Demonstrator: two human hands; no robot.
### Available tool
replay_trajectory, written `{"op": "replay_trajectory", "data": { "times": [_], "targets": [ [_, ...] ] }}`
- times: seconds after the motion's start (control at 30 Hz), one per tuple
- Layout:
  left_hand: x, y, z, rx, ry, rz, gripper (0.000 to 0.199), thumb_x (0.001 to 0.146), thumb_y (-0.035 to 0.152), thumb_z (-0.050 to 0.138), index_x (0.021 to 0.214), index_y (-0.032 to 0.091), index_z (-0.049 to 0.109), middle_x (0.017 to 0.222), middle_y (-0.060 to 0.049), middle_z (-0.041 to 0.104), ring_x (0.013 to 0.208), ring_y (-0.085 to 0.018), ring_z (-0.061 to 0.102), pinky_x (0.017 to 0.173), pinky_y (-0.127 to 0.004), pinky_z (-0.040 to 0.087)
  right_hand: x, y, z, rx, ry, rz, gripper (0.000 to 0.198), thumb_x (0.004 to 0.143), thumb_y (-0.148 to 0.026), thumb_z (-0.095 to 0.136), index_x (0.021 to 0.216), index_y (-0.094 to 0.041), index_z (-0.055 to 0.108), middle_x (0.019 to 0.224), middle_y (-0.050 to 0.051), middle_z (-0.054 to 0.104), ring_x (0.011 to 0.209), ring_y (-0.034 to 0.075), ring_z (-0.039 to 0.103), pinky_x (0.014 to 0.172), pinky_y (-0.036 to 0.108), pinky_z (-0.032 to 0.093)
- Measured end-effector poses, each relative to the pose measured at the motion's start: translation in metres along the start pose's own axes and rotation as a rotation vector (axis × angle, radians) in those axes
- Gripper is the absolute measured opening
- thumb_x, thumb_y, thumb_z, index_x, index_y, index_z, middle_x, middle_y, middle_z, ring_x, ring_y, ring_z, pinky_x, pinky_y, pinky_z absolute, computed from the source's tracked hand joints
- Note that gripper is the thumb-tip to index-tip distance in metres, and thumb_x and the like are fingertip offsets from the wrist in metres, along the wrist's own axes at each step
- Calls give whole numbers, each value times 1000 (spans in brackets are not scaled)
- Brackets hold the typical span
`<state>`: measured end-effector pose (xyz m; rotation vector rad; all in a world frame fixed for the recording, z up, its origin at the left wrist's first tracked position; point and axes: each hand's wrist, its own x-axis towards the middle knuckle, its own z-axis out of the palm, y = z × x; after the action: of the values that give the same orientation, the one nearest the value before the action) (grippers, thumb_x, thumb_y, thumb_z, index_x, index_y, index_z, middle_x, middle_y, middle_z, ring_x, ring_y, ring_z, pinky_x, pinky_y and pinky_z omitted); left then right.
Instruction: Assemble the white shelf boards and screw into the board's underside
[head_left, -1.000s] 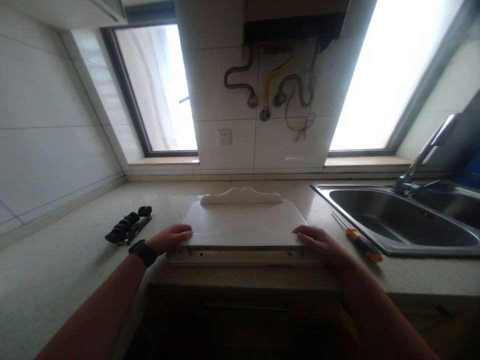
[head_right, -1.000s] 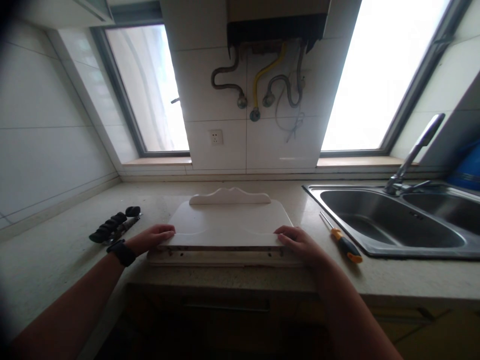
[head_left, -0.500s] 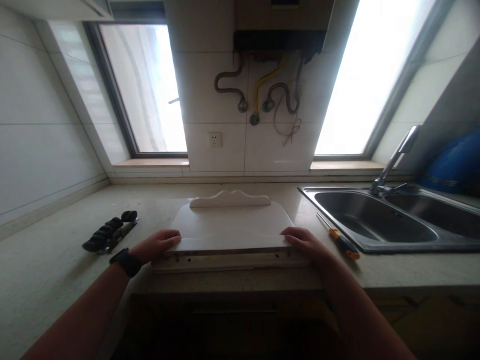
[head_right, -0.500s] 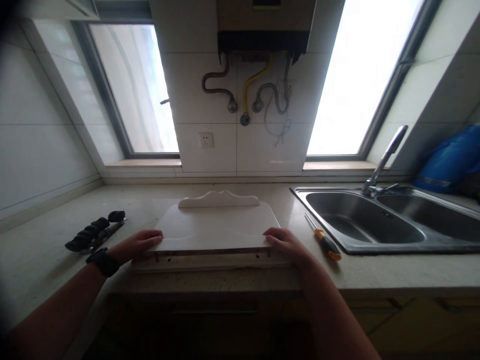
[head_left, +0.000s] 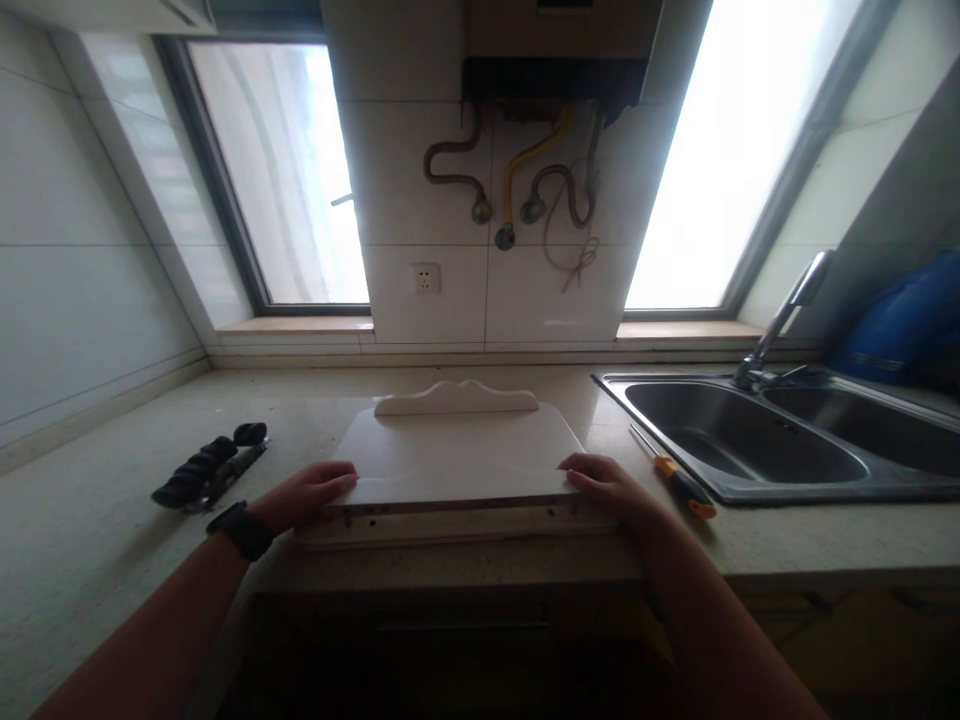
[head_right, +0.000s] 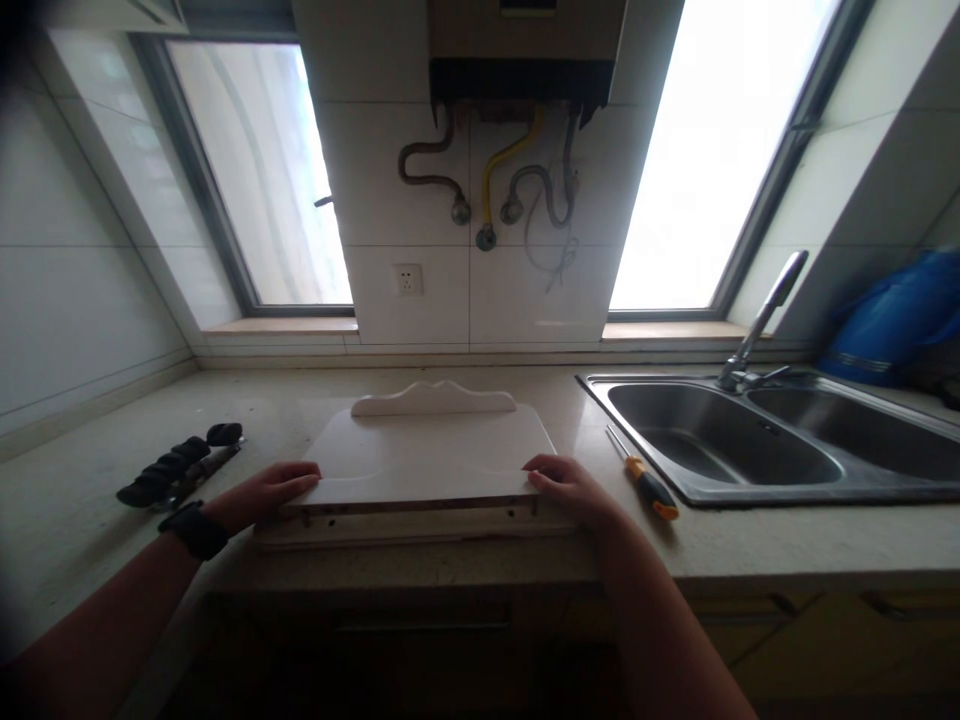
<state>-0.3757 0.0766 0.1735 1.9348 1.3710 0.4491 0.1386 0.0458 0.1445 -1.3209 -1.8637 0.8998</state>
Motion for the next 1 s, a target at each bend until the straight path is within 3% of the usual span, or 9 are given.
{"op": "replay_trajectory", "data": {
  "times": [0.3, 0.53, 1.0],
  "targets": [
    [2, -6, 0, -4, 10, -12, 62, 80, 76, 51, 91, 16, 65, 92, -5, 65, 89, -19, 55, 82, -25, 48, 4, 9, 0, -11, 15, 7, 49, 85, -63, 63, 105, -18, 72, 102, 9, 73, 96, 27, 67, 88, 40, 53],
    [5, -16, -1, 12, -55, 29, 58, 89, 71, 46, 98, 17, 63, 96, -4, 63, 89, -16, 54, 84, -23, 45, 2, 6, -1, -53, 7, 3, 48, 87, -63, 61, 106, -19, 72, 104, 9, 73, 99, 27, 67, 92, 41, 52],
    [5, -15, -1, -60, -60, 9, 54, 89, 68, 49, 96, 16, 62, 97, -4, 63, 88, -16, 54, 81, -23, 46, 3, 7, -2, -23, -51, 5, 49, 89, -61, 60, 108, -18, 71, 103, 9, 73, 95, 26, 66, 87, 40, 52]
  ]
}}
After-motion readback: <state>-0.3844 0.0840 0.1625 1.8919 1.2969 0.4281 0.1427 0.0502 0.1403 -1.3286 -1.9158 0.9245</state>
